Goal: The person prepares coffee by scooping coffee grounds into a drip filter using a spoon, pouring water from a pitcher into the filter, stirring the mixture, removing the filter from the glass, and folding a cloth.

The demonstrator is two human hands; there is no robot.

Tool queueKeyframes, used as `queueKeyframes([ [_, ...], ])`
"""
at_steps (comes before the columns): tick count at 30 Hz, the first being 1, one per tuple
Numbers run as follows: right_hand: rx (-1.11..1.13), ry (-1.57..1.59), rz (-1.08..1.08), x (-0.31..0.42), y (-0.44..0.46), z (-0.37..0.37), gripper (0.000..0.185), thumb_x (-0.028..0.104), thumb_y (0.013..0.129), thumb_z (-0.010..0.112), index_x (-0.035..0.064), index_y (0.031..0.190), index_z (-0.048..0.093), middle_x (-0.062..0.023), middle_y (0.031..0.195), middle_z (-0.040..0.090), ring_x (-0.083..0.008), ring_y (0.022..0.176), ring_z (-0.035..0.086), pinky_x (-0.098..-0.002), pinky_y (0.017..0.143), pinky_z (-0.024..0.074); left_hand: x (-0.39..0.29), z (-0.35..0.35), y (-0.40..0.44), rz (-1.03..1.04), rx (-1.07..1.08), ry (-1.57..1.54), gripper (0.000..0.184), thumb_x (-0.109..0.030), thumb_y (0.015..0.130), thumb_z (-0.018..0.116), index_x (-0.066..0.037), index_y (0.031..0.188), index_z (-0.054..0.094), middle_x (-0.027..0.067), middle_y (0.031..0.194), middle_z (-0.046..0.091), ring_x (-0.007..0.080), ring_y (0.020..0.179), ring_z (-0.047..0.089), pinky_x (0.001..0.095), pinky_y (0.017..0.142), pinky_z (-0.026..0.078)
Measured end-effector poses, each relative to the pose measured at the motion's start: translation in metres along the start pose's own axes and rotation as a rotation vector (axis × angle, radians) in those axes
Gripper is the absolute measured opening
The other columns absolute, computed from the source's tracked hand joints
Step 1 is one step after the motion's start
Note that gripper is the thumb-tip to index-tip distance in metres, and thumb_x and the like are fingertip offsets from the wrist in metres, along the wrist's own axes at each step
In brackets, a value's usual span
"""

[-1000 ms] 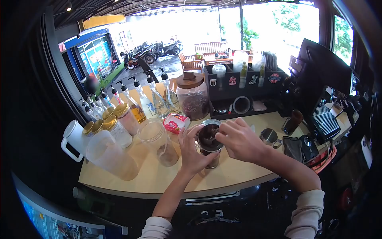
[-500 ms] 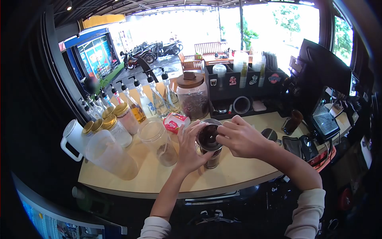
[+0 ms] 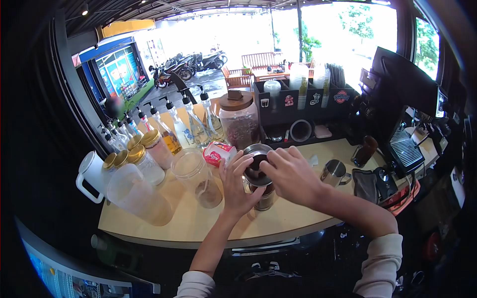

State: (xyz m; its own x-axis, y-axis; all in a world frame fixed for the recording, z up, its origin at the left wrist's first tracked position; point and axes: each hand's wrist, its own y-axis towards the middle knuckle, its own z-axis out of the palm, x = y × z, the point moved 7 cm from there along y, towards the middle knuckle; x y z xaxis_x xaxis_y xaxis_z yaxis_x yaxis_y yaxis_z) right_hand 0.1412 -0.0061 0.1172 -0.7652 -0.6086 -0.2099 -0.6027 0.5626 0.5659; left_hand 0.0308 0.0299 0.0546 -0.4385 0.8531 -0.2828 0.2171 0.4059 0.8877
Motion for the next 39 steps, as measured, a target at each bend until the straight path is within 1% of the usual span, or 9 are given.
queueKeyframes([
  [5, 0.116, -0.067, 0.078, -0.002, -0.001, -0.004, 0.021, 0.012, 0.072, 0.062, 0.0063, 0.092, 0.055, -0.0075, 0.092, 0.055, -0.0195, 0.092, 0.055, -0.0331, 0.075, 0.0384, 0.003, -0.002, -0.001, -0.007, -0.019, 0.032, 0.077, -0.015, 0.06, 0.079, -0.012, 0.127, 0.041, 0.008, 0.127, 0.052, 0.0302, 0.127, 0.043, 0.0537, 0.11, 0.017],
  [6, 0.065, -0.057, 0.075, 0.002, -0.001, -0.005, 0.02, 0.012, 0.073, 0.061, 0.0064, 0.091, 0.054, -0.0076, 0.092, 0.055, -0.0192, 0.092, 0.055, -0.0327, 0.075, 0.0385, 0.001, -0.002, 0.0, -0.007, -0.016, 0.06, 0.078, -0.014, 0.059, 0.079, -0.01, 0.127, 0.041, 0.0075, 0.127, 0.052, 0.0309, 0.126, 0.044, 0.0503, 0.111, 0.019],
  [11, 0.003, 0.072, 0.105, 0.006, -0.003, -0.009, 0.027, 0.008, 0.072, 0.064, 0.0065, 0.096, 0.053, -0.0075, 0.094, 0.052, -0.0213, 0.092, 0.054, -0.0344, 0.077, 0.0381, 0.004, -0.001, 0.001, -0.02, -0.015, 0.044, 0.077, -0.015, 0.06, 0.079, -0.012, 0.127, 0.042, 0.0073, 0.128, 0.051, 0.0302, 0.127, 0.043, 0.0529, 0.111, 0.017],
  [16, 0.133, -0.031, -0.037, -0.008, -0.008, 0.006, 0.025, 0.01, 0.071, 0.065, 0.0102, 0.094, 0.054, -0.0033, 0.095, 0.052, -0.0175, 0.09, 0.053, -0.033, 0.074, 0.0365, 0.007, -0.008, 0.003, -0.055, 0.048, 0.0, 0.078, -0.016, 0.061, 0.079, -0.013, 0.129, 0.041, 0.0073, 0.129, 0.05, 0.0287, 0.129, 0.041, 0.0553, 0.111, 0.012],
  [19, 0.104, -0.112, -0.158, -0.013, -0.006, -0.006, 0.023, 0.01, 0.07, 0.064, 0.0114, 0.092, 0.054, -0.0013, 0.093, 0.052, -0.0164, 0.087, 0.052, -0.032, 0.074, 0.0361, 0.006, -0.009, 0.006, -0.07, 0.141, -0.012, 0.082, -0.016, 0.061, 0.078, -0.013, 0.133, 0.039, 0.0077, 0.131, 0.049, 0.0269, 0.13, 0.04, 0.0543, 0.111, 0.01],
  [20, 0.054, -0.16, -0.222, -0.011, -0.005, -0.009, 0.011, 0.018, 0.077, 0.059, 0.0127, 0.086, 0.056, 0.0006, 0.088, 0.053, -0.0136, 0.09, 0.052, -0.0312, 0.074, 0.0358, 0.003, -0.007, 0.008, -0.055, 0.214, 0.013, 0.083, -0.016, 0.061, 0.078, -0.013, 0.134, 0.038, 0.0081, 0.131, 0.048, 0.0261, 0.131, 0.039, 0.0541, 0.112, 0.01],
  [23, 0.056, -0.101, -0.277, -0.004, -0.007, 0.003, 0.01, 0.018, 0.077, 0.059, 0.0132, 0.086, 0.056, 0.0009, 0.088, 0.052, -0.0139, 0.09, 0.051, -0.0317, 0.074, 0.0358, 0.002, -0.004, 0.012, -0.039, 0.323, 0.037, 0.086, -0.016, 0.06, 0.077, -0.013, 0.136, 0.036, 0.0088, 0.132, 0.047, 0.025, 0.133, 0.038, 0.0538, 0.112, 0.009],
  [36, 0.07, -0.118, -0.262, -0.014, -0.004, 0.004, 0.008, 0.016, 0.077, 0.058, 0.0134, 0.084, 0.057, 0.0005, 0.085, 0.053, -0.0145, 0.088, 0.053, -0.0316, 0.075, 0.0372, 0.004, 0.006, 0.019, 0.021, 0.539, 0.059, 0.087, -0.013, 0.062, 0.077, -0.013, 0.138, 0.033, 0.0056, 0.137, 0.044, 0.0247, 0.135, 0.035, 0.0483, 0.112, 0.018],
  [39, 0.136, -0.126, -0.325, -0.011, -0.004, 0.01, 0.007, 0.016, 0.077, 0.057, 0.0132, 0.084, 0.058, 0.0004, 0.087, 0.054, -0.0147, 0.087, 0.053, -0.0319, 0.076, 0.0375, 0.003, 0.005, 0.02, 0.033, 0.513, 0.004, 0.087, -0.012, 0.063, 0.074, -0.013, 0.139, 0.033, 0.0096, 0.133, 0.046, 0.0266, 0.134, 0.035, 0.053, 0.113, 0.016],
])
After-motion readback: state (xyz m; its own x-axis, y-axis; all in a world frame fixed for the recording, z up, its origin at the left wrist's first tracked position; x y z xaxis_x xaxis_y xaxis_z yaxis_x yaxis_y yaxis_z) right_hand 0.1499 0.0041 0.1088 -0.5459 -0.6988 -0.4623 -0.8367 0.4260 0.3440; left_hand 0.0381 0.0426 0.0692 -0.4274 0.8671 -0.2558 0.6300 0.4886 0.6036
